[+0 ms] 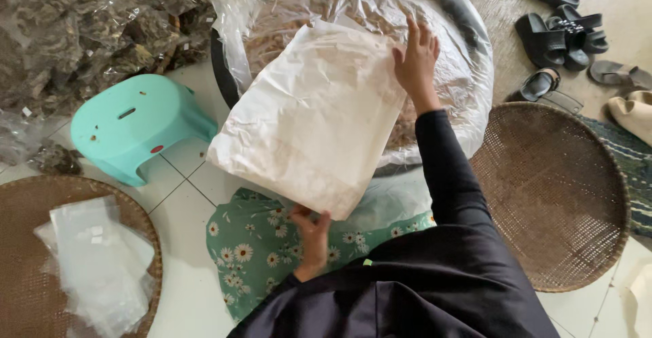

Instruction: The person sits on the floor and removes a woven lid, paper and plastic cover from a large basin filled with fried snack sticks. They then fill small clear plastic bags with pieces taken by hand from the basin, close each bag, and place the filled bags on a round woven tray beside them.

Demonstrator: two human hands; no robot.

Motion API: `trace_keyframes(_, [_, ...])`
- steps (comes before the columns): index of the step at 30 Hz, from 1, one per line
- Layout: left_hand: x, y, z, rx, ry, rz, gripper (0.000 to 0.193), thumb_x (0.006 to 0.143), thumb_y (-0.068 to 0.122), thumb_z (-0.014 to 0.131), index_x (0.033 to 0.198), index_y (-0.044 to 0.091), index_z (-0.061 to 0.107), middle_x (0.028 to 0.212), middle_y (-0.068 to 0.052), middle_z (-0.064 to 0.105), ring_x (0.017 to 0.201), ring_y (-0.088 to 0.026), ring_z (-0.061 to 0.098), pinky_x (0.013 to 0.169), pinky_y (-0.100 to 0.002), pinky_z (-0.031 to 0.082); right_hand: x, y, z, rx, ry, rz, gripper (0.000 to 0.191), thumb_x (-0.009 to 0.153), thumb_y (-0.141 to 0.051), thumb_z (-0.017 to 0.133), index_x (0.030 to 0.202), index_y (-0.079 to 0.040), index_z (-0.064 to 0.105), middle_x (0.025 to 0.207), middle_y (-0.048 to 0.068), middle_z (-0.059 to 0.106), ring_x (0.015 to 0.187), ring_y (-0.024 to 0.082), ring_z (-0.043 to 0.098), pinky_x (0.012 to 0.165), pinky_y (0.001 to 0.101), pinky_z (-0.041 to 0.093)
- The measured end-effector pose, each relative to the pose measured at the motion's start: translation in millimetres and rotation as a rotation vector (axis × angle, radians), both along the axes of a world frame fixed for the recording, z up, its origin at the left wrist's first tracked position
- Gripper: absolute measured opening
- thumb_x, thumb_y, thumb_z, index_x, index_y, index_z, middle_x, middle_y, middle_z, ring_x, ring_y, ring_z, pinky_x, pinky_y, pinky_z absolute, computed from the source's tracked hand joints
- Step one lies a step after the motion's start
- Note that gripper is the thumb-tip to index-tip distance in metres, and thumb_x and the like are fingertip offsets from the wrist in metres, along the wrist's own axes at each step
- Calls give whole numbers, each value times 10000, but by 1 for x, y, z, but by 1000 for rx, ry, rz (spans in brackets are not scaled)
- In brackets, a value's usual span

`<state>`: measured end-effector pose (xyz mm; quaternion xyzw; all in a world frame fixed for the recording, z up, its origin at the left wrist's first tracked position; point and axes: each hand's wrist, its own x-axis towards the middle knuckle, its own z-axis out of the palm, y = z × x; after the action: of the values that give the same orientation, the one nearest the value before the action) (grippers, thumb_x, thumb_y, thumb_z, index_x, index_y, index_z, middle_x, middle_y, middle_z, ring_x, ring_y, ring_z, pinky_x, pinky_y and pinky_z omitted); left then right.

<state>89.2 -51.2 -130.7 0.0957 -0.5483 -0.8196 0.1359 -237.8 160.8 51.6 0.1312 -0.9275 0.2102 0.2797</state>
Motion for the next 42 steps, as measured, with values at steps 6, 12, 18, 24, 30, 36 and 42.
trace_keyframes(6, [-22, -32, 4, 348, -109, -93, 471, 952, 76, 648, 1385, -24, 492, 1304, -69, 607, 1152, -166, 573, 1013, -335, 454, 94, -61, -17, 327, -128, 514, 692, 988, -392, 670, 1602, -201, 413, 1688, 173, 299, 1571, 364, 235, 1265, 568, 137])
trace_keyframes(12, [13, -47, 65, 91, 84, -181, 357, 907, 39, 630, 1257, -12, 581, 1118, -63, 657, 978, -129, 620, 851, -292, 515, 156, -83, -47, 298, -452, 790, 582, 1063, -454, 453, 1591, -212, 414, 1680, 149, 310, 1577, 334, 220, 1266, 564, 78])
trace_keyframes(18, [-78, -43, 146, -523, 526, -290, 400, 1124, 292, 422, 1369, 7, 557, 1288, -122, 669, 1213, -236, 652, 1054, -337, 490, 153, -63, -99, -854, -949, 833, 561, 1069, -388, 483, 1546, -96, 433, 1588, 155, 399, 1478, 315, 317, 1216, 481, 188])
trace_keyframes(24, [-214, 11, 150, -1571, 374, -308, 672, 1021, 572, 503, 1570, 196, 415, 1664, -154, 291, 1550, -324, 229, 1144, -792, 13, 141, -17, -105, -1844, -832, 448, 559, 1044, -386, 542, 1468, -27, 475, 1397, 160, 533, 1246, 294, 489, 1051, 429, 368])
trace_keyframes(30, [-243, 36, 109, -1702, 392, -366, 798, 978, 674, 437, 1601, 186, 339, 1661, -172, 266, 1542, -379, 184, 1136, -764, 24, 193, 27, -78, -591, -115, -362, 594, 1003, -377, 628, 1404, 46, 515, 1205, 164, 640, 995, 274, 625, 868, 370, 513])
trace_keyframes(36, [-250, 37, 100, -1593, 456, -514, 732, 1022, 588, 446, 1613, 180, 304, 1675, -143, 261, 1552, -380, 178, 1172, -746, 34, 190, -5, -51, -1075, -497, 90, 408, 948, -296, 681, 1225, 3, 678, 1066, 162, 708, 921, 246, 626, 807, 363, 505])
trace_keyframes(42, [-237, 30, 68, -1266, 838, -687, 625, 1108, 397, 411, 1665, 151, 268, 1750, -207, 177, 1631, -396, 193, 1249, -684, 27, 259, -6, 7, -589, -58, 579, 461, 1105, -458, 506, 1350, -91, 641, 1517, 220, 522, 1467, 328, 489, 1251, 451, 350])
